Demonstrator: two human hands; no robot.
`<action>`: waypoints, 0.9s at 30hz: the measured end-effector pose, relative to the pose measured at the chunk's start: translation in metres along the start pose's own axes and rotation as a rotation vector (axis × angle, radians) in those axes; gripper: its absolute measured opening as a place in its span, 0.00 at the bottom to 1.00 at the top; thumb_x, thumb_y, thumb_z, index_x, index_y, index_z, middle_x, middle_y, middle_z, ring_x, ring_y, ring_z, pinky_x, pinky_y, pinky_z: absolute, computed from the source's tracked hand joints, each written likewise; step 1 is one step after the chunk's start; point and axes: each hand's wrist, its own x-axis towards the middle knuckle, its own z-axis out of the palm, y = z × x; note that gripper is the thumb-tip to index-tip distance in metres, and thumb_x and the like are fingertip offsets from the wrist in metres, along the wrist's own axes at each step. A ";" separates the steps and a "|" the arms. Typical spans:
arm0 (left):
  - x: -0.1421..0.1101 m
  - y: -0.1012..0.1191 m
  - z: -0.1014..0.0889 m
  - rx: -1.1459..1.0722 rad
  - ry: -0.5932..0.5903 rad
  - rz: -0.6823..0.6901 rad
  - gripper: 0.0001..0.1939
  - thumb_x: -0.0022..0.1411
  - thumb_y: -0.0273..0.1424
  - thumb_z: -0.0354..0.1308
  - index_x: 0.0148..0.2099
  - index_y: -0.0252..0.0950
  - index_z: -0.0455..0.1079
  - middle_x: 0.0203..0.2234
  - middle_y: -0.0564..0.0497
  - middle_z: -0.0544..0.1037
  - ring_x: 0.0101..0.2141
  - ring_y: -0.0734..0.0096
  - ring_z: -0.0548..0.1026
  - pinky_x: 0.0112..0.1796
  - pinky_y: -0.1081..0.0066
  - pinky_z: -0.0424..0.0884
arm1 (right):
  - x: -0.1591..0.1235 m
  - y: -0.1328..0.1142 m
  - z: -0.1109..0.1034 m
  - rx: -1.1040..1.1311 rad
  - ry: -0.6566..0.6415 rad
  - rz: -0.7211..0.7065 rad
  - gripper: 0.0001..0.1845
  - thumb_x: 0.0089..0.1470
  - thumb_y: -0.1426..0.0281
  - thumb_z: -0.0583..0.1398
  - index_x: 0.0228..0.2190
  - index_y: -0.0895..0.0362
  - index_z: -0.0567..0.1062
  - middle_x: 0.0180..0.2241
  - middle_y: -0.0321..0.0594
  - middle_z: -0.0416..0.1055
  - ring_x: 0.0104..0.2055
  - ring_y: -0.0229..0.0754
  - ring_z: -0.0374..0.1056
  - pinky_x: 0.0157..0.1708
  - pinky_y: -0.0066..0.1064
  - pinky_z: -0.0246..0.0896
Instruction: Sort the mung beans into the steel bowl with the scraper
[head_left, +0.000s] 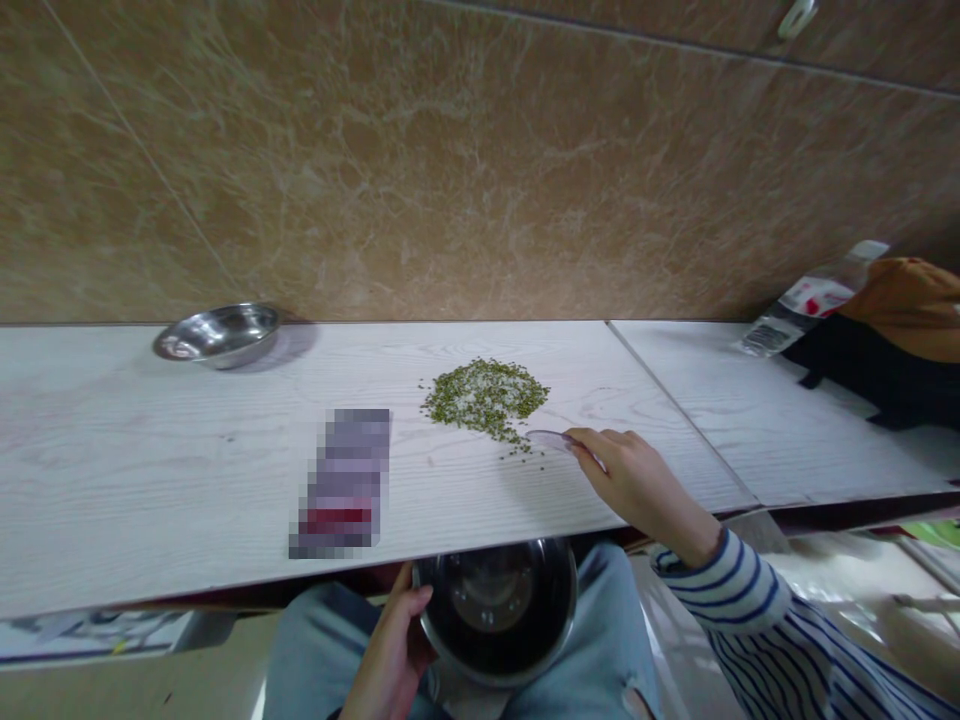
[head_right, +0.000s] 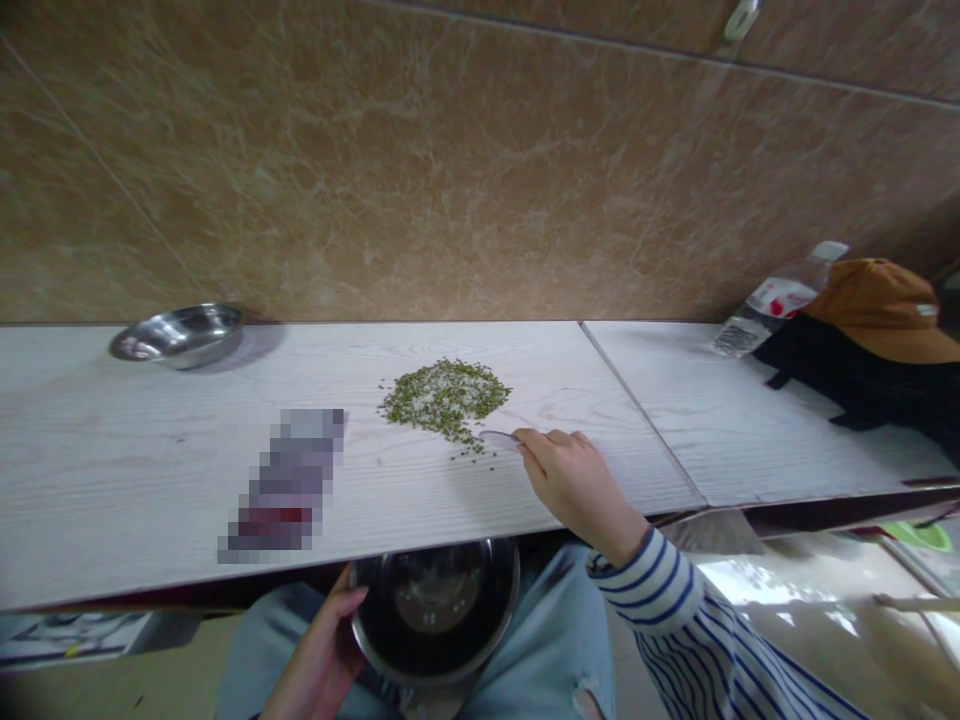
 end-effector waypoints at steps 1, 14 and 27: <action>0.000 0.000 0.000 0.001 0.000 -0.001 0.30 0.50 0.32 0.56 0.58 0.44 0.61 0.44 0.52 0.79 0.47 0.60 0.72 0.42 0.66 0.69 | -0.002 0.001 0.001 -0.003 0.001 -0.006 0.16 0.61 0.68 0.47 0.44 0.55 0.70 0.32 0.41 0.75 0.35 0.40 0.70 0.38 0.32 0.59; 0.001 -0.001 0.000 0.019 -0.027 -0.004 0.30 0.50 0.32 0.57 0.57 0.46 0.61 0.46 0.52 0.77 0.47 0.58 0.72 0.44 0.62 0.67 | -0.016 0.003 -0.001 0.037 0.007 -0.035 0.17 0.61 0.68 0.46 0.45 0.55 0.70 0.35 0.43 0.75 0.37 0.41 0.70 0.40 0.33 0.60; -0.002 0.001 0.001 0.033 -0.057 0.014 0.28 0.52 0.32 0.56 0.57 0.45 0.62 0.49 0.52 0.75 0.51 0.58 0.68 0.49 0.62 0.65 | -0.018 -0.002 0.000 0.047 -0.002 -0.070 0.16 0.61 0.69 0.48 0.46 0.55 0.70 0.35 0.41 0.74 0.37 0.41 0.69 0.40 0.33 0.59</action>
